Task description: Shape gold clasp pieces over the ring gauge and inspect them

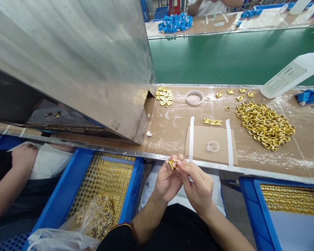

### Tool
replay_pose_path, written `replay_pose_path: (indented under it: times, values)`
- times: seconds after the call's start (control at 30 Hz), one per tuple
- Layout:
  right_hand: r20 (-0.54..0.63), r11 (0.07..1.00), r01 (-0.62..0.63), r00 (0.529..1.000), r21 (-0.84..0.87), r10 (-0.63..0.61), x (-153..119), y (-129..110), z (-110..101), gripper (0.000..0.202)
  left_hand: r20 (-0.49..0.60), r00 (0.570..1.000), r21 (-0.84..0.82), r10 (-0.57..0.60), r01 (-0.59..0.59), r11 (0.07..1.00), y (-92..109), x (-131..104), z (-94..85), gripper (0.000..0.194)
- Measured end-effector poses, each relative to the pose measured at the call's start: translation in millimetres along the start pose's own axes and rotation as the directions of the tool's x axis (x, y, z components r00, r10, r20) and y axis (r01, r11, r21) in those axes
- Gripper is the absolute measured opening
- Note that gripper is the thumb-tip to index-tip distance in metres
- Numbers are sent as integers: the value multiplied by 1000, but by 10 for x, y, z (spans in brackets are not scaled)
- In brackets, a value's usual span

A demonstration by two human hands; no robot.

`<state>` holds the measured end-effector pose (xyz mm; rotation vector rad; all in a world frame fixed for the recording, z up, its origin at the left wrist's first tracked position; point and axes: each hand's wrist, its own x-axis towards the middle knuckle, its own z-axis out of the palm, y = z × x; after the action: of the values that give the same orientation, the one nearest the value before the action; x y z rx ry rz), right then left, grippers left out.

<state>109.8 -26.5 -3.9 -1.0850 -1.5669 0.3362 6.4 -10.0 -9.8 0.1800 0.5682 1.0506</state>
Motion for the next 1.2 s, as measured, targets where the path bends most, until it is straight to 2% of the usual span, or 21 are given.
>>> replay_pose_path:
  times: [0.17,0.27,0.37,0.6,0.77,0.9,1.1,1.2]
  values:
    - [21,993,-69,997,94,68,15,-6,-19,24,0,1000,35,-28,28,999,15,1,-61,47]
    - [60,980,-109,993,168,100,39,-6,-45,21,48,998,70,-28,25,997,53,-1,-84,46]
    - [112,965,-120,989,232,96,53,-11,-67,22,102,994,105,-27,16,994,100,-16,-85,50]
    - [169,946,-122,983,300,73,73,-23,-82,22,129,991,156,-25,5,988,138,-67,-94,61]
    - [180,938,-139,980,319,84,79,-29,-64,19,108,991,133,83,-97,986,89,-91,-56,56]
    - [185,887,-264,961,379,207,85,-58,-70,13,129,981,185,143,-166,969,69,-103,-32,57]
    - [236,836,-360,929,413,284,150,-96,-116,11,211,934,330,287,-344,879,51,-101,-101,48]
    - [259,819,-393,916,418,307,160,-108,-113,14,208,923,367,325,-381,848,46,-96,-116,51]
